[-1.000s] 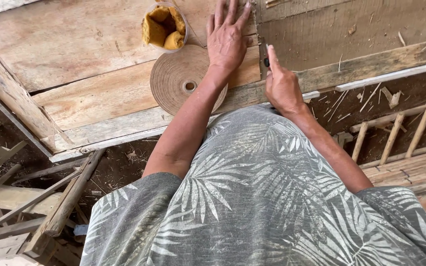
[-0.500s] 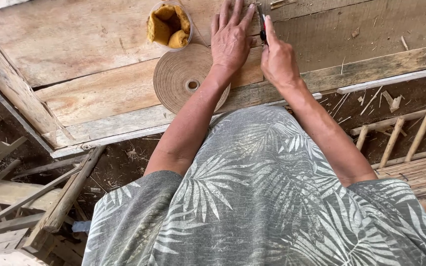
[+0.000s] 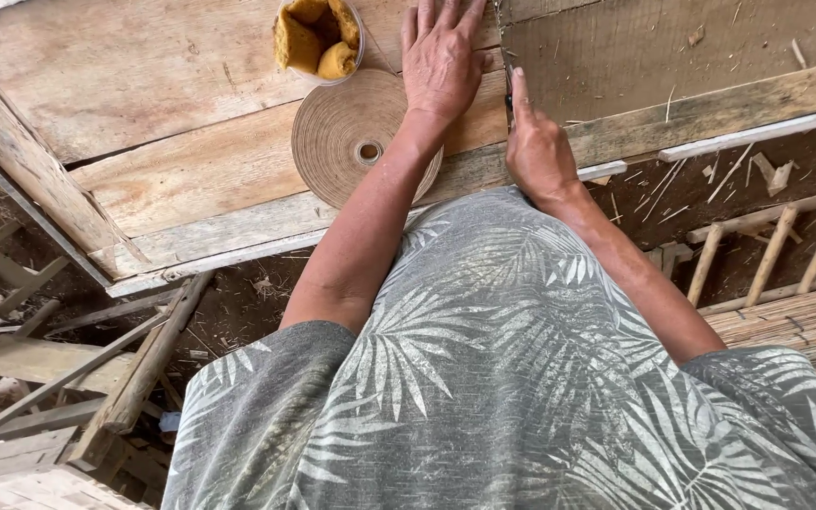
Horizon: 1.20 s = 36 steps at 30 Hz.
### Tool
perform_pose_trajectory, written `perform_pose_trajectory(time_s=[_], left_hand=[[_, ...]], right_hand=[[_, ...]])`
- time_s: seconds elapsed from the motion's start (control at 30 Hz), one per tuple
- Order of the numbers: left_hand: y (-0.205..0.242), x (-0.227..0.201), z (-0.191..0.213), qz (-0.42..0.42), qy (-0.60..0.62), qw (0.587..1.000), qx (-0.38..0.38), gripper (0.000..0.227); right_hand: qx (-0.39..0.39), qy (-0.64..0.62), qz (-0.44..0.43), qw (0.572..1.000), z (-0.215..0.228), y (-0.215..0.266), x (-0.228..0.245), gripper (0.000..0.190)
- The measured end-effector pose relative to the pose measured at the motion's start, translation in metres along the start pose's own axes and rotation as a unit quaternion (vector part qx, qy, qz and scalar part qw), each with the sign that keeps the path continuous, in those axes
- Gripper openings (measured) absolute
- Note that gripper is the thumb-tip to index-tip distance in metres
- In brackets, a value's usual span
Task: Trimming thin wood veneers using a utility knife and fitting them onto a wooden frame.
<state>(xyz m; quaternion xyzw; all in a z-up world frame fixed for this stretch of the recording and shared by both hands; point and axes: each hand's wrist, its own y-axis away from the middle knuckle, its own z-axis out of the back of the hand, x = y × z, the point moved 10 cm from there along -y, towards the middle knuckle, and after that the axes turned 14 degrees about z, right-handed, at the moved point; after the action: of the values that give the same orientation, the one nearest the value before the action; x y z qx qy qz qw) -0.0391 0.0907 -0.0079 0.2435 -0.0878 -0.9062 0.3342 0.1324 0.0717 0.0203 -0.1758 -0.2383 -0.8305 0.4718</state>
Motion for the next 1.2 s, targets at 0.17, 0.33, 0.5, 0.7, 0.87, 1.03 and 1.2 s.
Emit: perform_pose_trajectory(time_s=[0.17, 0.33, 0.5, 0.7, 0.87, 1.03, 1.2], left_hand=[[0.003, -0.002, 0.003, -0.003, 0.005, 1.0, -0.007, 0.075], [0.005, -0.001, 0.0, 0.014, -0.016, 1.0, 0.009, 0.078], [-0.001, 0.001, -0.002, 0.014, -0.028, 0.999, 0.026, 0.086], [0.0, 0.0, -0.008, 0.012, -0.032, 0.998, 0.05, 0.086], [0.0, 0.003, -0.01, 0.016, -0.042, 0.997, 0.056, 0.087], [0.001, 0.003, -0.013, 0.007, -0.054, 0.998, 0.042, 0.088], [0.002, 0.001, -0.007, 0.007, -0.051, 0.998, 0.043, 0.088]], right_hand=[[-0.01, -0.023, 0.019, 1.0, -0.007, 0.019, -0.006, 0.068], [-0.005, -0.049, 0.05, 0.998, -0.005, 0.04, -0.008, 0.067], [-0.091, -0.078, 0.05, 0.992, 0.041, -0.006, -0.002, 0.053], [-0.08, -0.064, 0.056, 0.993, 0.029, -0.071, -0.018, 0.059], [-0.051, -0.07, 0.019, 0.996, 0.023, -0.074, -0.02, 0.066], [-0.033, -0.088, 0.014, 0.995, 0.021, -0.048, -0.01, 0.061], [-0.005, -0.054, 0.021, 0.998, 0.01, -0.012, -0.004, 0.064]])
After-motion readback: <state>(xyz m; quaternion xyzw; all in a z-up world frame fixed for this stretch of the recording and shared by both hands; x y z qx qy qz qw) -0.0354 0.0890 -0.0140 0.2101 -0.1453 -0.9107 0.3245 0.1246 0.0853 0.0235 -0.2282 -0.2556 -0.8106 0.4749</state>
